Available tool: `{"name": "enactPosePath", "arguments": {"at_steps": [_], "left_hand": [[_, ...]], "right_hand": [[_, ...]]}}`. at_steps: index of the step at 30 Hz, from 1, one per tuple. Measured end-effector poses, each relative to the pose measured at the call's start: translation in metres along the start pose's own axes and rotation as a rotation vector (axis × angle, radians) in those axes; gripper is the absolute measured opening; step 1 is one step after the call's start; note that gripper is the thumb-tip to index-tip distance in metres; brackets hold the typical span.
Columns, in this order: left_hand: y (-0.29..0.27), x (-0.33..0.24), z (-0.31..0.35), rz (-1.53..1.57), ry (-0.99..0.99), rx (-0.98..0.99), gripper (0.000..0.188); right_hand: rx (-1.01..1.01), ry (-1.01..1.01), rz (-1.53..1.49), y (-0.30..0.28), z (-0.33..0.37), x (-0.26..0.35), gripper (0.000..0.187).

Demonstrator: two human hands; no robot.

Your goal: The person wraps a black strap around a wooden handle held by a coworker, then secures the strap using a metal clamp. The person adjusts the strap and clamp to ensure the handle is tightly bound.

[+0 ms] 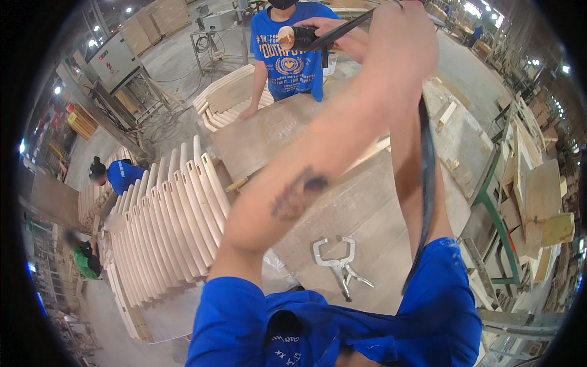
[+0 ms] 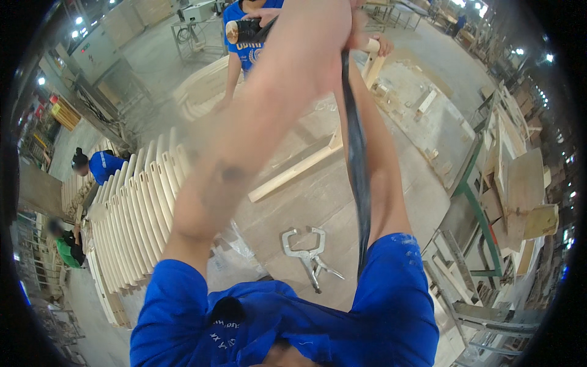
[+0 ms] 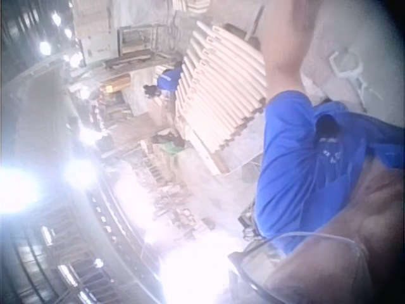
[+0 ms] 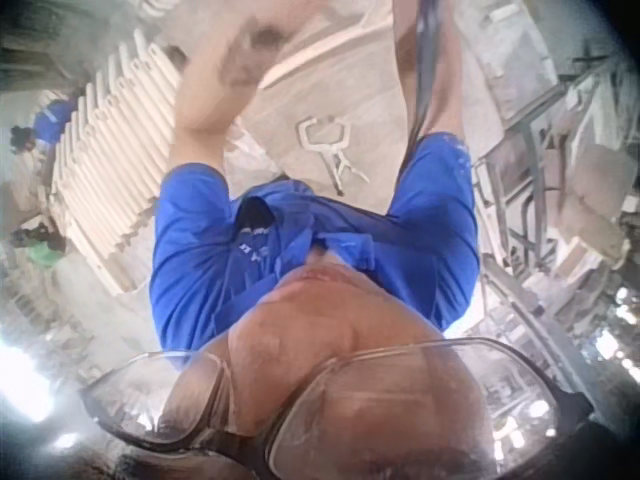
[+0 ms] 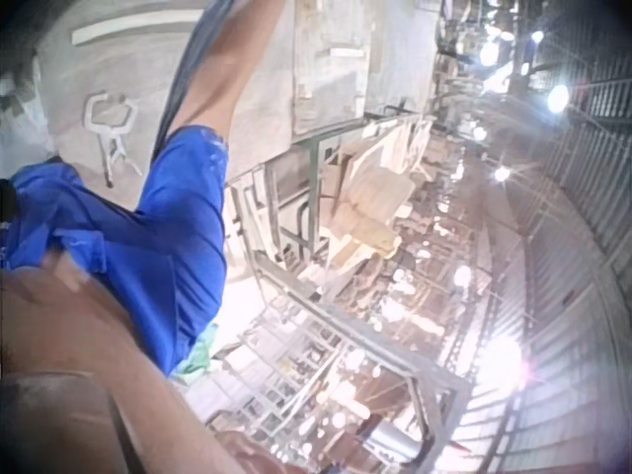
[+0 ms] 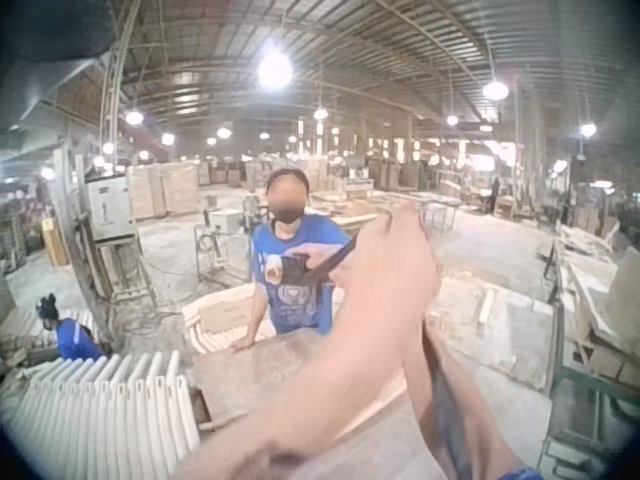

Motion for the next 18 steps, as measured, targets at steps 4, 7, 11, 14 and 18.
{"name": "enactPosePath", "arguments": {"at_steps": [4, 7, 11, 14, 18], "left_hand": [[0.024, 0.002, -0.019, 0.888, -0.658, 0.285, 0.014], [0.013, 0.039, -0.061, 0.928, -0.543, 0.581, 0.018], [-0.027, 0.041, -0.068, 0.490, -0.462, 0.597, 0.025], [-0.051, 0.045, -0.082, 0.589, -0.437, 0.965, 0.031], [-0.047, 0.050, -0.093, 0.509, -0.456, 0.749, 0.033]], "right_hand": [[-0.179, 0.076, 0.060, -0.053, 0.029, -0.018, 0.028], [-0.177, 0.003, 0.055, -0.032, 0.024, -0.001, 0.026], [-0.152, 0.087, 0.042, -0.022, 0.044, 0.004, 0.033], [-0.190, 0.146, 0.020, -0.004, 0.041, 0.023, 0.037], [-0.094, 0.106, -0.051, -0.007, 0.050, 0.032, 0.036]]}}
Point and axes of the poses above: each hand's wrist, its own z-axis away from the middle knuckle, its own y-axis out of the palm, x = y × z, the point moved 6 cm from there along -z, towards the middle knuckle, and after that the axes turned 7 degrees about -z, right-handed, at the moved point
